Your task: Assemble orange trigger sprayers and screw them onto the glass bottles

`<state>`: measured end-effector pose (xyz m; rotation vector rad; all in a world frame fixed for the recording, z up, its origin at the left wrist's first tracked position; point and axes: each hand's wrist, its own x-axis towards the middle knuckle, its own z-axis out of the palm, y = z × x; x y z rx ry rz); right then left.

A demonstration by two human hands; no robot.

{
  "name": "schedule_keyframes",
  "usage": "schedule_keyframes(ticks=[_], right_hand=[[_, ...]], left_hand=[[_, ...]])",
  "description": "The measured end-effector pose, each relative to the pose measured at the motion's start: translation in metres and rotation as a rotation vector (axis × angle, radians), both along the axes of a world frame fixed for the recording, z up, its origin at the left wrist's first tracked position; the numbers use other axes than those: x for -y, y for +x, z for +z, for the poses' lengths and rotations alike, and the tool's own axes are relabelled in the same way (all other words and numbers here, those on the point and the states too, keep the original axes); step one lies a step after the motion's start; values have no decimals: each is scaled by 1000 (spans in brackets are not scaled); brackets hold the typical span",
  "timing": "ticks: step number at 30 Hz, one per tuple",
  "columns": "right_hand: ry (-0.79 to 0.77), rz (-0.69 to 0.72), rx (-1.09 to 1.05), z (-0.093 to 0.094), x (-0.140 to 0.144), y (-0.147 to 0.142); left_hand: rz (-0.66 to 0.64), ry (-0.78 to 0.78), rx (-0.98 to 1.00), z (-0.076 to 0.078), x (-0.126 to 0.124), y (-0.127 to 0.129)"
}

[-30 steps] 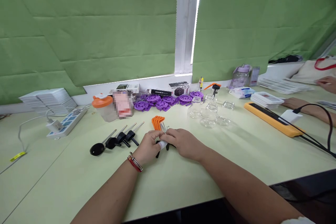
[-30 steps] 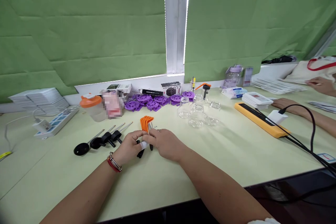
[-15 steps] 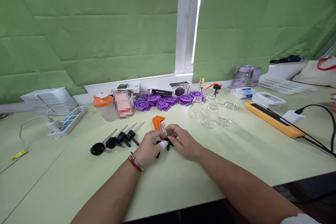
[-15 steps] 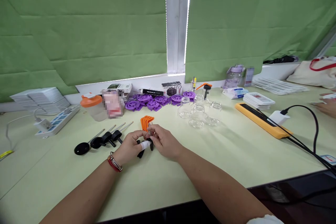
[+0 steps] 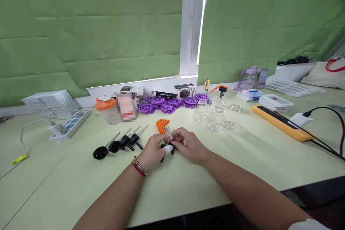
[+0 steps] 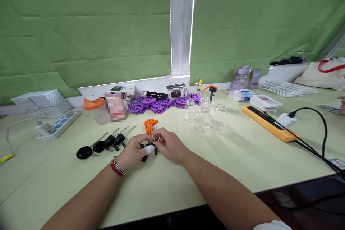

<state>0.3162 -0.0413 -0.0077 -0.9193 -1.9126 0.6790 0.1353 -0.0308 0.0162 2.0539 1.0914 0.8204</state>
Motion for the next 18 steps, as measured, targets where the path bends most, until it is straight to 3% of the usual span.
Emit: schedule_keyframes(ticks=[12, 18], right_hand=[[128, 84, 70, 6, 1, 2], [118, 116, 67, 5, 0, 4]], left_hand=[[-6, 23, 16, -3, -2, -1], [-1, 23, 4, -5, -3, -2]])
